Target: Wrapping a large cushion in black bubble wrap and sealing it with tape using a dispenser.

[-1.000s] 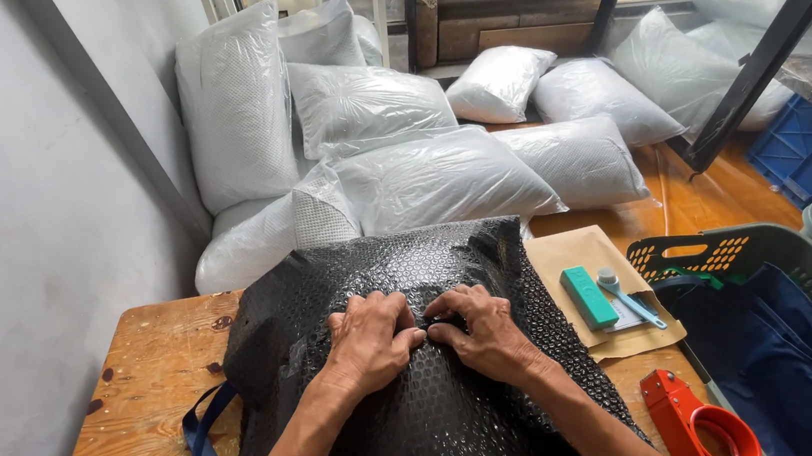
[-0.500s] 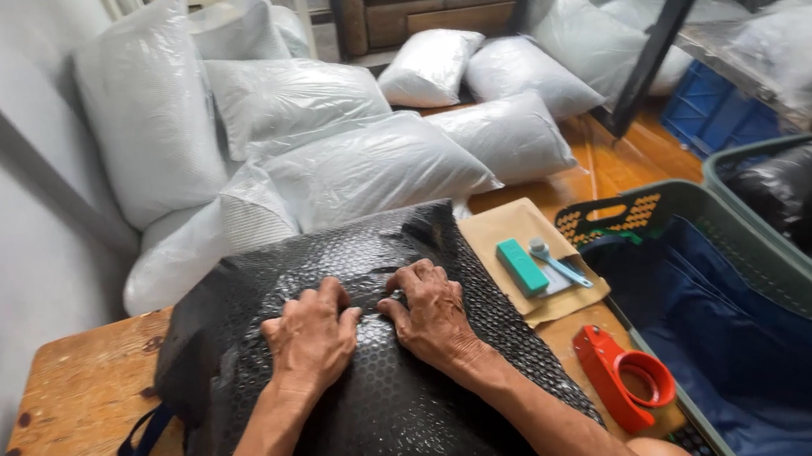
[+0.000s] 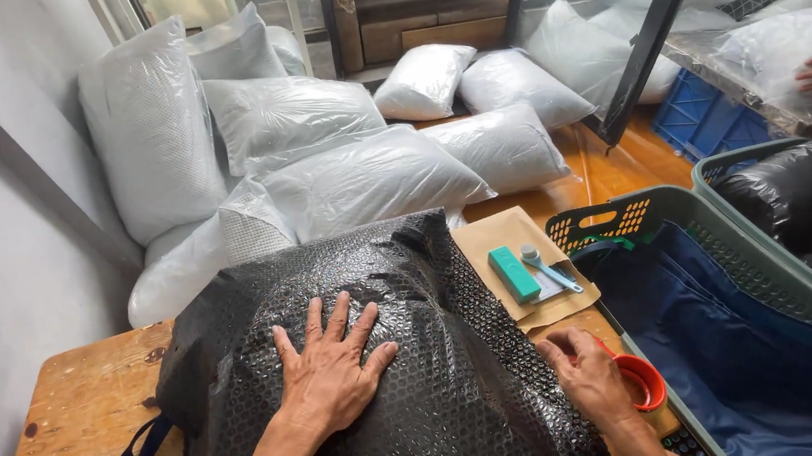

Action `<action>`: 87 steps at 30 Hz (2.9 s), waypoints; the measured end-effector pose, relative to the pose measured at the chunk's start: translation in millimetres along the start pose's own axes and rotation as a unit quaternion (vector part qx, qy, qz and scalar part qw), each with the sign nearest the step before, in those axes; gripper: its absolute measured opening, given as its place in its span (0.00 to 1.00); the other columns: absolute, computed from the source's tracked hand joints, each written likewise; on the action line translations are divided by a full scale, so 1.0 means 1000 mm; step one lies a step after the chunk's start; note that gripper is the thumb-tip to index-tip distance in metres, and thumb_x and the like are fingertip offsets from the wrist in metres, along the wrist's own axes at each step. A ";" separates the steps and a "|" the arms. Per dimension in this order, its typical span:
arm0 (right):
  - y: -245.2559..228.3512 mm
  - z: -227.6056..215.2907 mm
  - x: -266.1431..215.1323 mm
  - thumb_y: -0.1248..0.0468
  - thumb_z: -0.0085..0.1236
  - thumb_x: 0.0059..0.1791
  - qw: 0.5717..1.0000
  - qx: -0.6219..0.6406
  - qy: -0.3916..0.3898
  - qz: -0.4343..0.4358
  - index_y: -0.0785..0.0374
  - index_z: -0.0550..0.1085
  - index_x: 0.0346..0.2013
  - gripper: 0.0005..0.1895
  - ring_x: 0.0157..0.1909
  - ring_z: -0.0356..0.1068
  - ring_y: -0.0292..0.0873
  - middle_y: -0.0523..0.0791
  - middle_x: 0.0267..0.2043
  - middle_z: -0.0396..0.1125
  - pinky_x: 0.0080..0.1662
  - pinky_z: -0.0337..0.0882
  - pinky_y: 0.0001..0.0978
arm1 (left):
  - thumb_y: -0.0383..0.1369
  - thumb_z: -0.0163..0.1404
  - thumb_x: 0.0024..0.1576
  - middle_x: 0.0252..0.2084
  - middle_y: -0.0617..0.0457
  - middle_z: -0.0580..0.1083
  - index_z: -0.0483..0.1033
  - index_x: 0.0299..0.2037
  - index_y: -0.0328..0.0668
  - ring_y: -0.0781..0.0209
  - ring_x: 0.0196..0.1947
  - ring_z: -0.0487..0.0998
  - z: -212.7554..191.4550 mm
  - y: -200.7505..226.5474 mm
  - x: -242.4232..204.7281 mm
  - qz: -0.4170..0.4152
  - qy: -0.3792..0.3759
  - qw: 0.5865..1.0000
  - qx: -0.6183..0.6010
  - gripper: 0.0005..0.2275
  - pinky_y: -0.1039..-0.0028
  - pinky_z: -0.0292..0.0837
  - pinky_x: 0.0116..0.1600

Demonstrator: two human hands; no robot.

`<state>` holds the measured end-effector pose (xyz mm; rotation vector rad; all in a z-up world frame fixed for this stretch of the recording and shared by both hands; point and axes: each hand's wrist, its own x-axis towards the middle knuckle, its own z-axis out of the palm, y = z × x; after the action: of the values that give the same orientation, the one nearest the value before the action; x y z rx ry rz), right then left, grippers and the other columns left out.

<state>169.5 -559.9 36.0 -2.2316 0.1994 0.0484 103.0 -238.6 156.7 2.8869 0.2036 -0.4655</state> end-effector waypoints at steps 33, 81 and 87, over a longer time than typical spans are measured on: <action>-0.009 0.116 -0.130 0.42 0.37 0.61 0.683 -0.254 0.267 -0.630 0.39 0.63 0.68 0.22 0.69 0.65 0.43 0.40 0.67 0.66 0.67 0.61 0.60 | 0.55 0.21 0.64 0.82 0.68 0.32 0.38 0.77 0.75 0.53 0.81 0.22 -0.001 -0.008 0.020 -0.040 0.015 0.997 -0.062 0.28 0.30 0.12 0.73; -0.069 0.123 -0.058 0.32 0.34 0.52 0.878 -0.280 -0.084 -0.380 0.54 0.52 0.75 0.44 0.80 0.42 0.45 0.45 0.80 0.45 0.72 0.41 0.58 | 0.50 0.21 0.66 0.80 0.57 0.43 0.39 0.78 0.53 0.53 0.80 0.37 0.028 -0.007 0.000 0.057 0.089 0.990 -0.089 0.30 0.37 0.21 0.75; -0.075 0.123 -0.060 0.30 0.30 0.51 0.883 -0.292 -0.098 -0.354 0.51 0.50 0.76 0.45 0.81 0.39 0.43 0.42 0.81 0.41 0.73 0.39 0.56 | 0.51 0.21 0.64 0.82 0.54 0.33 0.39 0.78 0.55 0.52 0.81 0.27 0.025 -0.010 -0.006 0.045 0.063 0.995 -0.064 0.31 0.25 0.06 0.68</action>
<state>126.6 -409.8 24.1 -2.7351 -0.8544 -0.0738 88.2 -235.6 133.4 2.7874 0.1177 -0.2463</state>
